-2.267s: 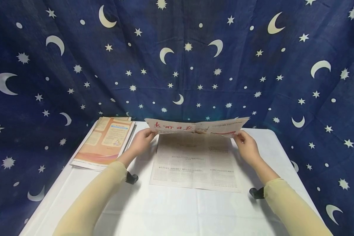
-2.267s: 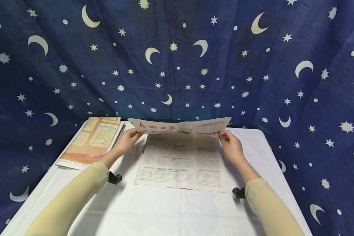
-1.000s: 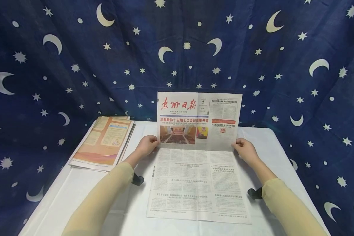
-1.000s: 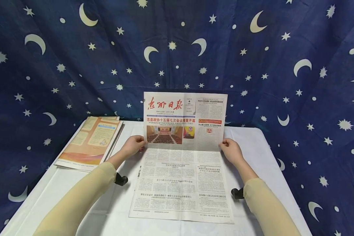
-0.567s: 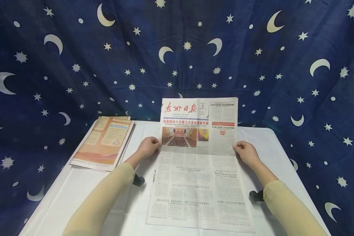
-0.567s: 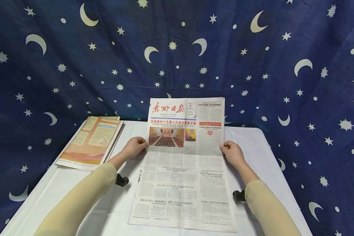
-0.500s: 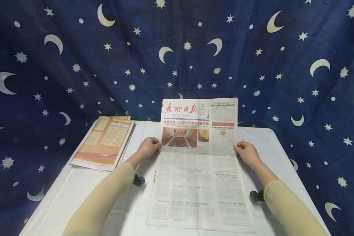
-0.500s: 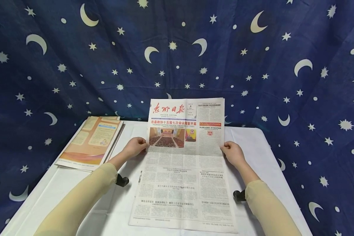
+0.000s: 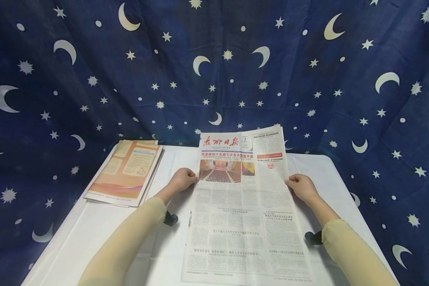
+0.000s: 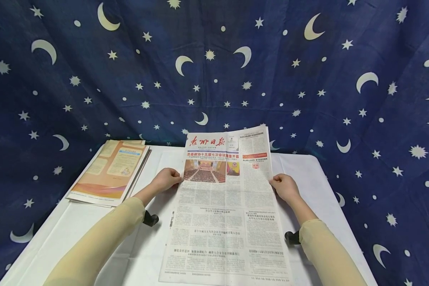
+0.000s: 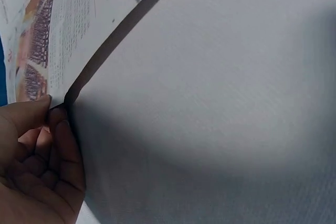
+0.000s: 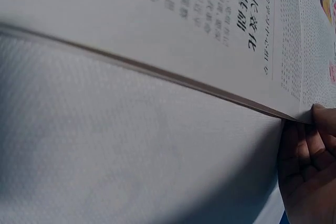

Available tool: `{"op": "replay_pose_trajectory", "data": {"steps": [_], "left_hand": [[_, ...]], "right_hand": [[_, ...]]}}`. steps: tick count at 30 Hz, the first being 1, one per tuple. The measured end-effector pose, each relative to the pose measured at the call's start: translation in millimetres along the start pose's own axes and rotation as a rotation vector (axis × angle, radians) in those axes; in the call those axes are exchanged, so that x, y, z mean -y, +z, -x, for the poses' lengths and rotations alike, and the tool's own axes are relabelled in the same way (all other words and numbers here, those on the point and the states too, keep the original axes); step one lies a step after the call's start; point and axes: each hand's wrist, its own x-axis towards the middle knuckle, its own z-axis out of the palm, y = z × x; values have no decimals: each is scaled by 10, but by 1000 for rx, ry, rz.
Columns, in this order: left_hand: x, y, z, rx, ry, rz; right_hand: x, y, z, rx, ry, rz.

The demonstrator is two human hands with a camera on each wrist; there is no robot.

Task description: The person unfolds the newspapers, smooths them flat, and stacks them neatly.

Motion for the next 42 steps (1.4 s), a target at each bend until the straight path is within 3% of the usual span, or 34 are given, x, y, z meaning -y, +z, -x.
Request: {"op": "replay_pose_trajectory", "data": {"steps": [9, 20, 28, 42], "left_hand": [[-56, 7, 61, -10, -17, -39], [-91, 103, 50, -21, 15, -140], [-138, 120, 111, -2, 60, -225], [-150, 178, 167, -5, 158, -329]], "right_hand": [[-15, 15, -7, 12, 10, 17], [-43, 2, 0, 27, 32, 73], [-50, -8, 3, 42, 75, 83], [-11, -64, 87, 29, 31, 137]]}}
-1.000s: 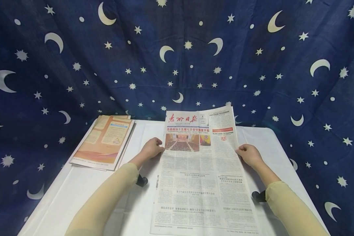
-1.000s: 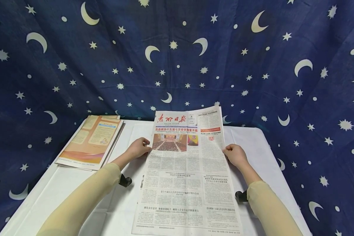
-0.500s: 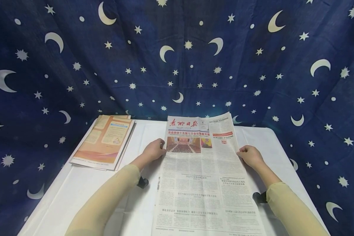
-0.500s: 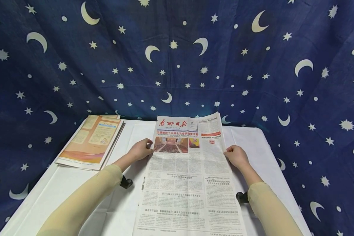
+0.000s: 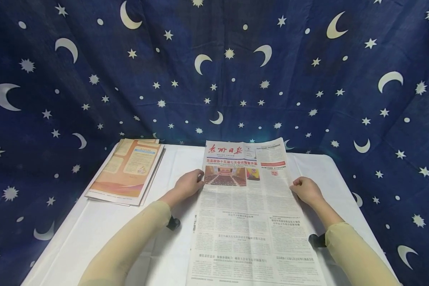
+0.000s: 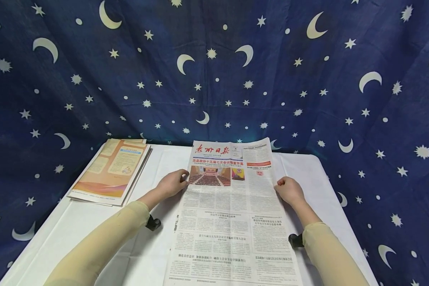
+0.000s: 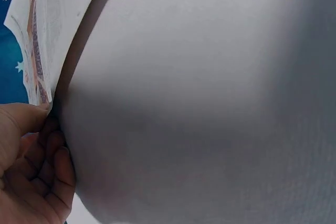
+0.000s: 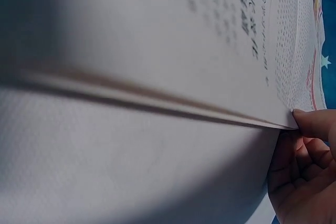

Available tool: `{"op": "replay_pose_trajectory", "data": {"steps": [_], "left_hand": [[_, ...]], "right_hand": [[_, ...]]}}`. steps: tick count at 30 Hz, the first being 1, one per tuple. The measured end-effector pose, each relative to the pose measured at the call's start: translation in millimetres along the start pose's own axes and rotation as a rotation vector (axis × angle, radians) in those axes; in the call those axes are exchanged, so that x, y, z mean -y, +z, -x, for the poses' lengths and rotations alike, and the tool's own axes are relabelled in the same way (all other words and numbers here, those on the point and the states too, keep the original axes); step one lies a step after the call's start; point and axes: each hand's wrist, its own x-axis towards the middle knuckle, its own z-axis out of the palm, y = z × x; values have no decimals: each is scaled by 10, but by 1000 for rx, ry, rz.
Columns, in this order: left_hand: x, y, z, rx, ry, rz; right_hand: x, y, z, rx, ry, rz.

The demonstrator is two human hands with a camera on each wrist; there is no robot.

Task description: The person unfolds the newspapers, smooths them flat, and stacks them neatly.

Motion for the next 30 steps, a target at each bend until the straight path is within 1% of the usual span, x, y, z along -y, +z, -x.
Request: {"op": "replay_pose_trajectory", "data": {"steps": [5, 9, 18, 22, 24, 26, 28, 30], "left_hand": [[-36, 55, -17, -6, 23, -34], [-62, 85, -16, -7, 28, -51], [-83, 81, 20, -44, 33, -111], [-72, 80, 24, -53, 66, -161], [-60, 78, 28, -46, 99, -199], [-49, 73, 37, -26, 134, -229], [-38, 65, 49, 5, 162, -250], [-26, 55, 65, 44, 184, -251]], "right_hand": [[-36, -26, 8, -6, -1, 23], [-54, -42, 14, -10, -4, 34], [-61, -39, 20, -7, -12, 43], [-59, -25, 25, -6, -4, 39], [-64, -17, 28, -12, -3, 38], [-70, -9, 29, -18, -7, 38], [-79, 0, 28, -18, -14, 44], [-89, 7, 26, -16, -22, 56]]}}
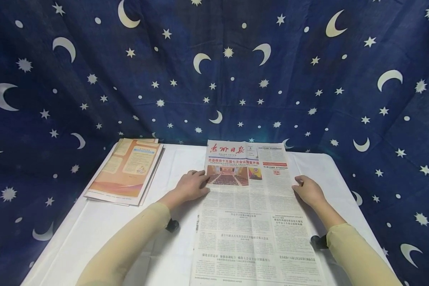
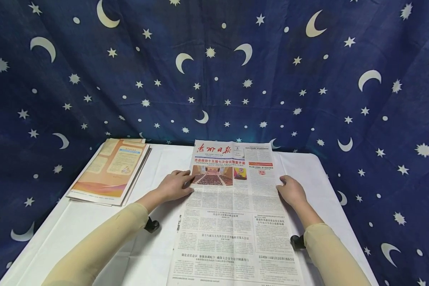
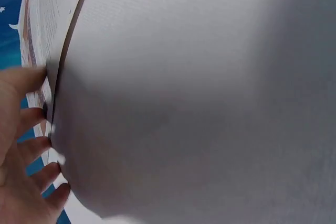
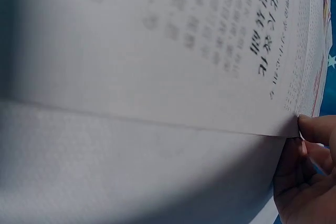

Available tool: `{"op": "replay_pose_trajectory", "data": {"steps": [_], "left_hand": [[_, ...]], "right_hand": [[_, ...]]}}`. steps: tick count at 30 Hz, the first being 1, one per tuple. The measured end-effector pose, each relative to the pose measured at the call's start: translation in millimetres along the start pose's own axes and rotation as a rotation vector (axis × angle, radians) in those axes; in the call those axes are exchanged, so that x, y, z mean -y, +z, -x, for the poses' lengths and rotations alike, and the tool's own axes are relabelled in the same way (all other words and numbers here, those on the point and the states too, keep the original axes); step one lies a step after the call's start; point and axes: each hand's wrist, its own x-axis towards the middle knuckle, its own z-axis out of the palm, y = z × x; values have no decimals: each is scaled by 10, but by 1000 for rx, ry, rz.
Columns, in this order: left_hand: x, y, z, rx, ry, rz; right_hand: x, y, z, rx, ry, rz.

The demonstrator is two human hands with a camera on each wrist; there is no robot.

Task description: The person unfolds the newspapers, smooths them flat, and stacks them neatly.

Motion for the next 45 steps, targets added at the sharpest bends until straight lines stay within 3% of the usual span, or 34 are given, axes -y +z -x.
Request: {"op": "replay_pose_trajectory", "data": {"steps": [6, 10, 16, 21, 31, 45], "left_hand": [[31, -10, 55, 75, 39, 18], [48, -3, 67, 87, 41, 13], [60, 2, 73, 102, 44, -22], [42, -49, 104, 128, 43, 9], [44, -30, 85, 150, 45, 8], [31, -54, 99, 160, 44, 9]], "right_hand": [[-25, 32, -11, 16, -21, 30], [-35, 35, 9, 15, -21, 29], [-44, 57, 109, -38, -64, 142], [-75, 112, 192, 2, -96, 177], [-29, 182, 295, -5, -70, 144], [29, 227, 295, -48, -29, 84]]}}
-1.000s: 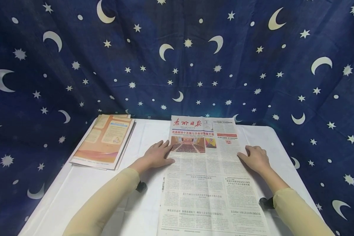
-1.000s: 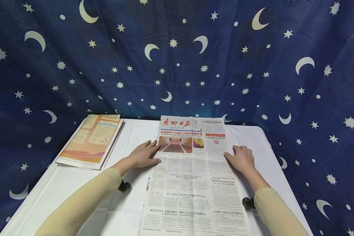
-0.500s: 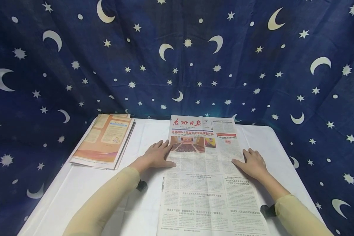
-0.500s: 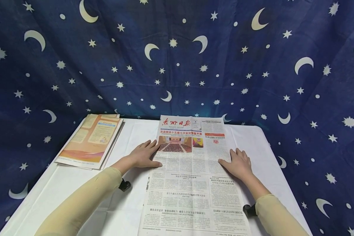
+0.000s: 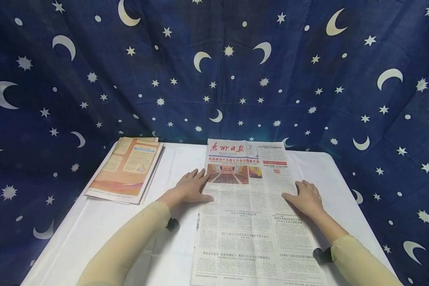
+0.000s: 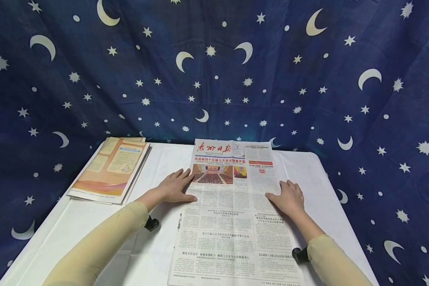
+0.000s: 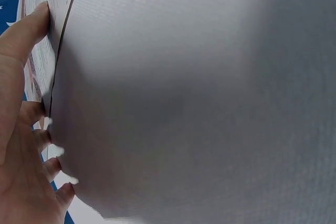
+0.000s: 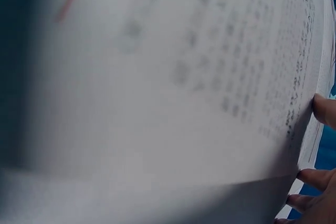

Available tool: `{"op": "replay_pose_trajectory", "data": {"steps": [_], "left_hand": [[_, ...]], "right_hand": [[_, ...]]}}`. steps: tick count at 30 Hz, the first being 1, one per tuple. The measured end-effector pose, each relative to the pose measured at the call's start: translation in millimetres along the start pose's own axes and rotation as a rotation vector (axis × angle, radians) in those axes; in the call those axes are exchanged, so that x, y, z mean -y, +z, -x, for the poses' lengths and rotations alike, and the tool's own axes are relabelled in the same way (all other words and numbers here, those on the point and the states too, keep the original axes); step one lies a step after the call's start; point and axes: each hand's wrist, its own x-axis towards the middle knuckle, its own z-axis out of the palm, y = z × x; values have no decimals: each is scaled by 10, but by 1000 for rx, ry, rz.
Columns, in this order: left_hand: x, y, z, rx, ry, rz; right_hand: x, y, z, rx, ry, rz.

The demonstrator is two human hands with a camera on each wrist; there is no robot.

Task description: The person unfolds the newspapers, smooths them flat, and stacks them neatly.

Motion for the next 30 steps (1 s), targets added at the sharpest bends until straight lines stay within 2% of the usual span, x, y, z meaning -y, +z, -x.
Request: {"op": "replay_pose_trajectory", "data": {"steps": [9, 15, 18, 21, 25, 27, 30], "left_hand": [[-15, -4, -49, 14, -4, -21], [-130, -83, -60, 15, -5, -90], [-256, -92, -70, 2, 51, -133], [-424, -50, -85, 0, 154, -152], [-690, 28, -103, 27, 284, -116], [-819, 57, -119, 40, 330, -101], [-980, 100, -153, 55, 362, -102]], "right_hand": [[121, -65, -29, -23, 18, 9], [207, -141, -61, 26, 56, -4], [230, -169, -73, 52, 89, -7], [244, -191, -77, 74, 111, -6], [261, -215, -80, 89, 122, -18], [266, -215, -82, 94, 124, -29], [266, -201, -82, 100, 126, -47]]}}
